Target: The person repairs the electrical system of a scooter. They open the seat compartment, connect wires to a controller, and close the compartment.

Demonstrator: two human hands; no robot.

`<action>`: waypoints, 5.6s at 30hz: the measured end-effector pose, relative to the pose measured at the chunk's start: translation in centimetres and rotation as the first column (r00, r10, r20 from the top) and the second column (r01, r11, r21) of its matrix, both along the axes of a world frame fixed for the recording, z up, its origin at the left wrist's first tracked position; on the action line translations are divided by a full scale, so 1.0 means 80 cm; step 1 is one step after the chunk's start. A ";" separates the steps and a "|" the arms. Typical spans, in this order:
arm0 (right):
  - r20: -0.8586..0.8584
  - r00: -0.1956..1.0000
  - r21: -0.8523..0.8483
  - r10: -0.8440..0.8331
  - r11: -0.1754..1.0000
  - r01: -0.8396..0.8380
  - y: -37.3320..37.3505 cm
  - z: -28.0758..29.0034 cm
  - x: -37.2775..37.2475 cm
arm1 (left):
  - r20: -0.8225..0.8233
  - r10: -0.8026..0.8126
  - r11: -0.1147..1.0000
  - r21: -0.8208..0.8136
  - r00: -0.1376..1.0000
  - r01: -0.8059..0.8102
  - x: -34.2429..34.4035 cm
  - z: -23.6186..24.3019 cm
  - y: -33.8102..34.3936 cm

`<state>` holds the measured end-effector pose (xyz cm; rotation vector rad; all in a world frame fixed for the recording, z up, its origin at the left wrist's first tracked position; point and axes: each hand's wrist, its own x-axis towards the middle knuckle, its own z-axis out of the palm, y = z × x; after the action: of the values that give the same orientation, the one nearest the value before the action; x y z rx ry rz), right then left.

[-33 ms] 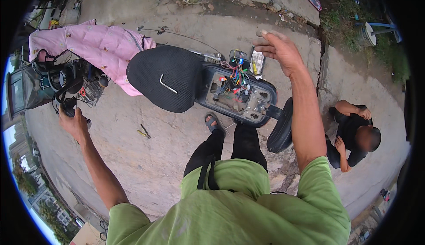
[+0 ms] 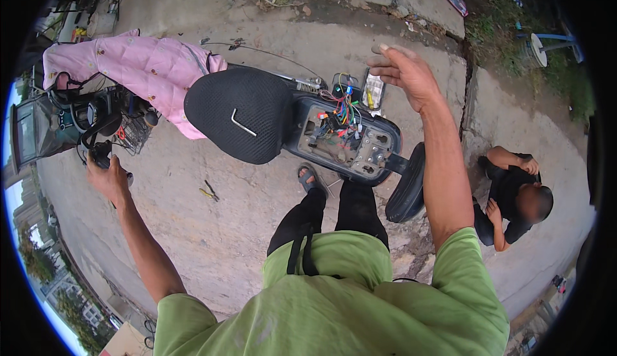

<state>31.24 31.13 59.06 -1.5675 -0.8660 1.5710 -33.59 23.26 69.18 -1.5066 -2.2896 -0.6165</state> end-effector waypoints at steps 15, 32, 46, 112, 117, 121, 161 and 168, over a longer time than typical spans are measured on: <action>0.033 0.967 -0.286 0.253 0.929 -0.233 0.018 -0.080 -0.017 | 0.121 0.195 0.979 0.037 0.973 -0.201 0.065 -0.024 -0.031; 0.527 0.716 -0.566 0.458 0.817 -0.106 0.048 -0.277 -0.085 | 0.314 0.017 0.999 0.023 0.949 -0.026 0.020 -0.008 -0.060; 0.739 0.635 -0.319 0.224 0.947 0.037 0.038 -0.377 -0.055 | 0.348 -0.014 0.983 -0.165 0.938 0.075 -0.281 0.073 -0.066; 0.114 0.990 -0.273 0.083 0.961 -0.049 -0.188 -0.037 -0.145 | 0.400 -0.103 0.961 -0.198 0.911 0.196 -0.393 0.054 -0.077; 0.261 0.952 -0.188 0.159 0.976 -0.112 -0.223 -0.043 -0.158 | 0.424 -0.116 0.961 -0.179 0.898 0.209 -0.412 0.051 -0.079; 0.487 0.839 -0.232 0.242 0.962 -0.142 -0.215 -0.040 -0.173 | 0.439 -0.115 0.961 -0.177 0.891 0.211 -0.429 0.051 -0.080; 0.507 -0.042 -0.806 0.861 0.456 -0.377 -0.121 -0.106 -0.187 | 0.529 -0.078 0.972 -0.148 0.845 0.182 -0.421 0.048 -0.082; 0.468 -0.021 -0.822 0.883 0.426 -0.378 -0.110 -0.082 -0.199 | 0.551 -0.064 0.977 -0.136 0.832 0.165 -0.440 0.049 -0.084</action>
<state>15.28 22.31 52.51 -2.7522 -2.3844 1.4220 -68.79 16.50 73.06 -1.7358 -2.7477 -1.0102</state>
